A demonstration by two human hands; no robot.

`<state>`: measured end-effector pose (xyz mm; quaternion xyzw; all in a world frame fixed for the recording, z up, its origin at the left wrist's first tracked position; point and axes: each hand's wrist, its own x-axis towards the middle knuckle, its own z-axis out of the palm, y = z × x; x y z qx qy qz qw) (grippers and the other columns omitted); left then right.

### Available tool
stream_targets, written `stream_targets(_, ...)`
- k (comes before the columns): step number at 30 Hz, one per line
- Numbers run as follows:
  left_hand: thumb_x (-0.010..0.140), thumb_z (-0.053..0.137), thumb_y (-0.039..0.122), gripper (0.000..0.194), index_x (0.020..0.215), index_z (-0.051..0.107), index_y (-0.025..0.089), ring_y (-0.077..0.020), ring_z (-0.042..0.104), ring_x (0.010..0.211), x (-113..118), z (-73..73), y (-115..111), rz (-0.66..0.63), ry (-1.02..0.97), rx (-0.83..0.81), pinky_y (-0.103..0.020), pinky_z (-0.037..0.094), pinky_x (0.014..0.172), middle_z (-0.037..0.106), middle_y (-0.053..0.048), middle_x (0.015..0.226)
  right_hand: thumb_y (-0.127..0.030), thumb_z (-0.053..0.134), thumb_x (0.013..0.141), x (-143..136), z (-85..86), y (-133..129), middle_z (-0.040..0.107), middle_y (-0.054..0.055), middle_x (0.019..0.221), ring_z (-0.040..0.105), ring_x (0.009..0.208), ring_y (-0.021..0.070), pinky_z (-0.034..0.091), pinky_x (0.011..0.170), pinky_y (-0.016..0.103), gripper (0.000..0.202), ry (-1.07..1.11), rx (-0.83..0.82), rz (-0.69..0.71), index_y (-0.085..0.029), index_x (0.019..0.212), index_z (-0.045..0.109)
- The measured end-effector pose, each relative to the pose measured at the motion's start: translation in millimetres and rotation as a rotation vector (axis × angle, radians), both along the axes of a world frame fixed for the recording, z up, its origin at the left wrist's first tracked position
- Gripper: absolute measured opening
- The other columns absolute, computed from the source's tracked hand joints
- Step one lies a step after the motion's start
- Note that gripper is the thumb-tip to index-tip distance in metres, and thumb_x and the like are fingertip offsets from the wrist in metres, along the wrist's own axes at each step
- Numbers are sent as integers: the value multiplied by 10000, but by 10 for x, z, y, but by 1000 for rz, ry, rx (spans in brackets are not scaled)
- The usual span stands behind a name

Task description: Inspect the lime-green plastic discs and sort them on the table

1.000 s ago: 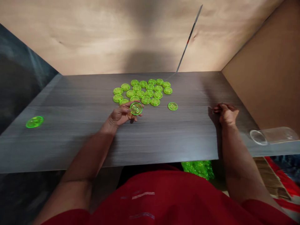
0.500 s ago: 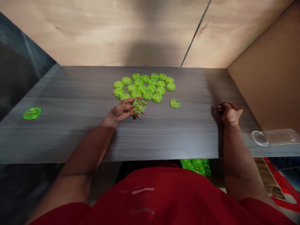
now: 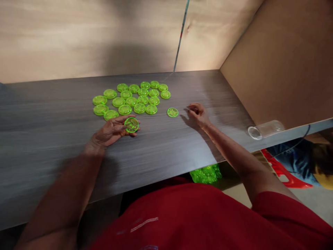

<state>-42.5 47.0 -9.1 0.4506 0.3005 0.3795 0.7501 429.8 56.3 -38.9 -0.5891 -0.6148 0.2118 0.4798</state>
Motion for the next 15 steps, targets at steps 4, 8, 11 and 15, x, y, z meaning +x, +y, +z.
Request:
stream_targets(4, 757, 1092, 320, 645, 1341, 871, 156, -409, 879, 1023, -21, -28, -8, -7, 2, 5, -487, 754, 811, 895, -202, 1211, -591, 938, 851, -381, -68, 18, 734, 149, 1466, 637, 1425, 396, 506, 1242, 591, 579, -283, -14, 111, -261, 1307, 804)
stream_targets(8, 723, 1122, 373, 665, 1316, 889, 180, -412, 882, 1034, -24, -52, -13, -2, 42, 14, -443, 757, 780, 901, -191, 1209, -694, 942, 825, -552, -56, 20, 695, 182, 1577, 548, 1503, 478, 459, 1229, 651, 783, -476, -72, 73, -258, 1450, 762)
stream_targets(11, 705, 1129, 365, 669, 1303, 893, 180, -420, 883, 1005, -21, -55, -13, 5, 53, 1, -425, 751, 741, 898, -200, 1224, -740, 917, 836, -634, -19, 11, 695, 166, 1594, 527, 1501, 488, 445, 1204, 650, 775, -534, -95, 74, -288, 1450, 775)
stream_targets(15, 737, 1103, 328, 623, 1303, 892, 176, -412, 880, 947, -22, -29, -16, 2, 59, -9, -458, 751, 747, 896, -193, 1212, -713, 868, 908, -706, 33, -6, 675, 171, 1614, 512, 1497, 479, 428, 1186, 631, 709, -568, -122, 69, -285, 1466, 786)
